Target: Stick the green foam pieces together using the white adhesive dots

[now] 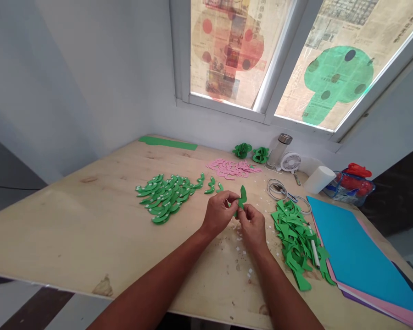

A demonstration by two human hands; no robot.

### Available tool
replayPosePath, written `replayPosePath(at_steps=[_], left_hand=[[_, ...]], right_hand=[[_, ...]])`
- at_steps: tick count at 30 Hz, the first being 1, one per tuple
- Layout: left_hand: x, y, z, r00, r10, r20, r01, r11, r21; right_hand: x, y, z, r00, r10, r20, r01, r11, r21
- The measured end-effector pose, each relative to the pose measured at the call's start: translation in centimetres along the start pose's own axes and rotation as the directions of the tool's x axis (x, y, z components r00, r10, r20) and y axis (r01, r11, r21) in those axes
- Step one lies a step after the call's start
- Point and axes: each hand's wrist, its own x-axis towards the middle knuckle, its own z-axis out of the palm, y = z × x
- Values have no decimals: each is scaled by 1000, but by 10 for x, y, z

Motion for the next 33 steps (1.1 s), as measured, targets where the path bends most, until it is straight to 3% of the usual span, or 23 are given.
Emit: replayPosePath(at_steps=[5, 9, 14, 22, 25, 28, 33], left_hand=[[5, -2, -4, 967, -235, 100, 255, 918, -304], [9, -3, -13, 925, -330, 188, 379, 837, -395], [11, -6, -16, 899, -354, 258, 438, 749, -497], [13, -5, -17, 885, -408, 226, 449, 612, -651], [15, -7, -20, 890, -414, 192, 438, 655, -616], [15, -8, -19, 907, -385, 173, 415, 739, -531], [9, -3, -11, 930, -311, 198, 366, 840, -401]], right_hand=[[1, -1, -3, 996, 15, 89, -17, 1000, 25], [0, -4, -2, 988, -19, 151, 15, 999, 28], [-1, -5, -4, 986, -92, 137, 96, 995, -21], [-1, -9, -5, 978, -196, 65, 203, 973, -111], [-1, -12, -5, 984, -176, 11, 176, 983, -51], [2, -12, -7, 994, -77, -71, 82, 994, 69], [9, -9, -8, 997, 71, -26, -58, 943, 329]])
